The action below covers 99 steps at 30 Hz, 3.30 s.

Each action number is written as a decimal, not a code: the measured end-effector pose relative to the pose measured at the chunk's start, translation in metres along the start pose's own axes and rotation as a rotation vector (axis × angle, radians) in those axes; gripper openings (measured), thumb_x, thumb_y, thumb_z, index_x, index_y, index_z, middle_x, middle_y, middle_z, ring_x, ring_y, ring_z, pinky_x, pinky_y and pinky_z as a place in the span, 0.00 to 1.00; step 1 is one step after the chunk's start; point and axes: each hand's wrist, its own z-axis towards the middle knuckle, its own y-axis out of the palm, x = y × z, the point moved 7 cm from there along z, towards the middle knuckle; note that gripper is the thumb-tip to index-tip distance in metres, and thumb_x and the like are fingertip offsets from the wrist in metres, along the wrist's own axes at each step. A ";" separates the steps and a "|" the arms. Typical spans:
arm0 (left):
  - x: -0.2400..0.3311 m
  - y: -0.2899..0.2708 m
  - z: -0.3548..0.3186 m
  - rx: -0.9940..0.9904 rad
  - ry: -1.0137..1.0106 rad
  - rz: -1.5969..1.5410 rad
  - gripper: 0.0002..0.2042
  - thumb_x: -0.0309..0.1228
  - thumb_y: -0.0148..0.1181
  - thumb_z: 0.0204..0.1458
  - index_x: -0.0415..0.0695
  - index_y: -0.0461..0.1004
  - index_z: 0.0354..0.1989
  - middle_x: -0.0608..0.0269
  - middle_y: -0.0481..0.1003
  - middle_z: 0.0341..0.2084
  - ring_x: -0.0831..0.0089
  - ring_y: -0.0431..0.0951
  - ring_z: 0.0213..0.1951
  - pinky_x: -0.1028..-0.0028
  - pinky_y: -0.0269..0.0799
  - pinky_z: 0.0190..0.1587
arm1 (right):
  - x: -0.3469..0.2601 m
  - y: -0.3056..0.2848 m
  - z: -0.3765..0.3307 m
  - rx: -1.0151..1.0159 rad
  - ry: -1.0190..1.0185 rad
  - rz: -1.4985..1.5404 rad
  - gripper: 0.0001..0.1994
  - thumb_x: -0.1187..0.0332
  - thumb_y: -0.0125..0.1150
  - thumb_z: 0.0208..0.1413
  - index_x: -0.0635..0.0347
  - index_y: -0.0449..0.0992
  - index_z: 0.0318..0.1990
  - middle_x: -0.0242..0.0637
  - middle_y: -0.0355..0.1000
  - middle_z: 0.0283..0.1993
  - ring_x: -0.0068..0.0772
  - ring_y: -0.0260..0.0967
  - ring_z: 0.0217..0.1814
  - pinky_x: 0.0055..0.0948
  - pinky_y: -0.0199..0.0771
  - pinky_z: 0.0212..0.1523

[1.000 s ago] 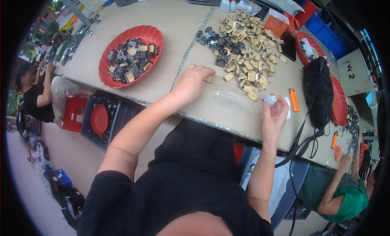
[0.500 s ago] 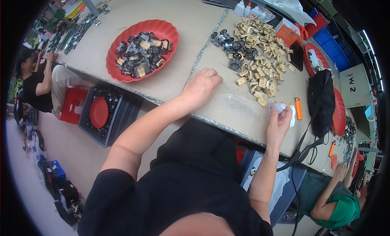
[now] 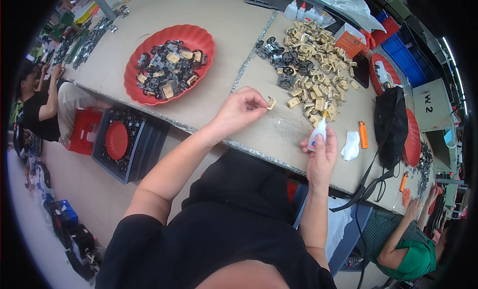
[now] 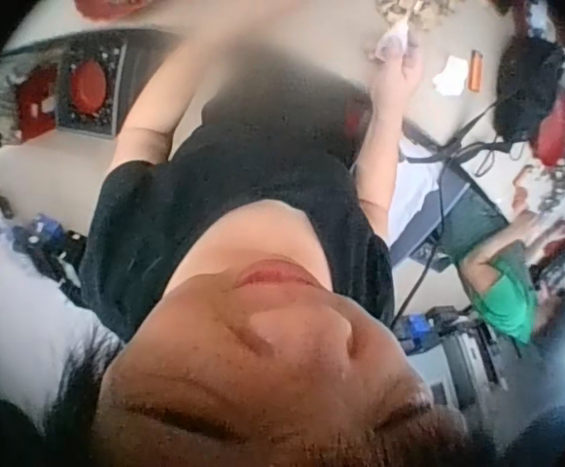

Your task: The person assembles small components by hand, joining them with glue from a bottle.

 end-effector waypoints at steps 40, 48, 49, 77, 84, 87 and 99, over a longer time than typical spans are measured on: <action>-0.013 0.037 -0.012 -0.125 -0.198 -0.591 0.13 0.22 0.52 0.47 0.35 0.65 0.43 0.59 0.72 0.31 0.77 0.73 0.33 0.80 0.68 0.38 | -0.006 0.001 0.010 0.044 -0.045 0.227 0.11 0.72 0.53 0.50 0.64 0.63 0.41 0.39 0.66 0.38 0.25 0.64 0.36 0.23 0.66 0.35; -0.012 0.039 -0.014 -0.108 -0.203 -0.465 0.12 0.22 0.50 0.48 0.34 0.66 0.42 0.59 0.73 0.29 0.79 0.73 0.30 0.80 0.67 0.39 | -0.013 0.014 -0.002 -0.021 -0.309 -0.086 0.13 0.68 0.52 0.52 0.66 0.60 0.41 0.40 0.65 0.38 0.23 0.63 0.36 0.21 0.64 0.38; -0.012 0.039 -0.014 -0.108 -0.189 -0.460 0.12 0.22 0.50 0.49 0.34 0.66 0.43 0.59 0.73 0.29 0.79 0.72 0.30 0.80 0.67 0.39 | -0.012 0.013 -0.003 -0.022 -0.307 -0.084 0.13 0.68 0.52 0.52 0.66 0.60 0.41 0.40 0.65 0.38 0.23 0.63 0.36 0.21 0.64 0.38; -0.010 0.043 -0.020 -0.120 -0.143 -0.364 0.12 0.21 0.49 0.49 0.34 0.66 0.44 0.60 0.73 0.29 0.81 0.71 0.29 0.82 0.67 0.37 | -0.013 0.018 -0.009 -0.040 -0.389 -0.342 0.14 0.68 0.52 0.52 0.67 0.59 0.40 0.40 0.62 0.37 0.26 0.62 0.38 0.22 0.63 0.40; -0.011 0.044 -0.020 -0.118 -0.156 -0.377 0.12 0.21 0.49 0.49 0.34 0.66 0.44 0.60 0.73 0.29 0.81 0.71 0.29 0.82 0.67 0.37 | -0.012 0.017 -0.009 -0.063 -0.411 -0.368 0.14 0.68 0.53 0.51 0.67 0.59 0.40 0.41 0.62 0.37 0.27 0.63 0.38 0.23 0.64 0.39; -0.011 0.044 -0.020 -0.119 -0.164 -0.376 0.12 0.21 0.49 0.49 0.34 0.66 0.44 0.60 0.73 0.29 0.81 0.71 0.29 0.82 0.67 0.36 | -0.014 0.017 -0.009 -0.049 -0.428 -0.367 0.14 0.68 0.53 0.51 0.67 0.59 0.40 0.41 0.62 0.36 0.27 0.63 0.38 0.23 0.64 0.39; -0.010 0.043 -0.019 -0.117 -0.171 -0.370 0.12 0.21 0.49 0.49 0.34 0.66 0.43 0.61 0.73 0.28 0.81 0.71 0.29 0.82 0.67 0.36 | -0.016 0.020 -0.009 -0.042 -0.479 -0.383 0.15 0.68 0.54 0.50 0.68 0.60 0.40 0.40 0.62 0.35 0.28 0.65 0.36 0.22 0.66 0.37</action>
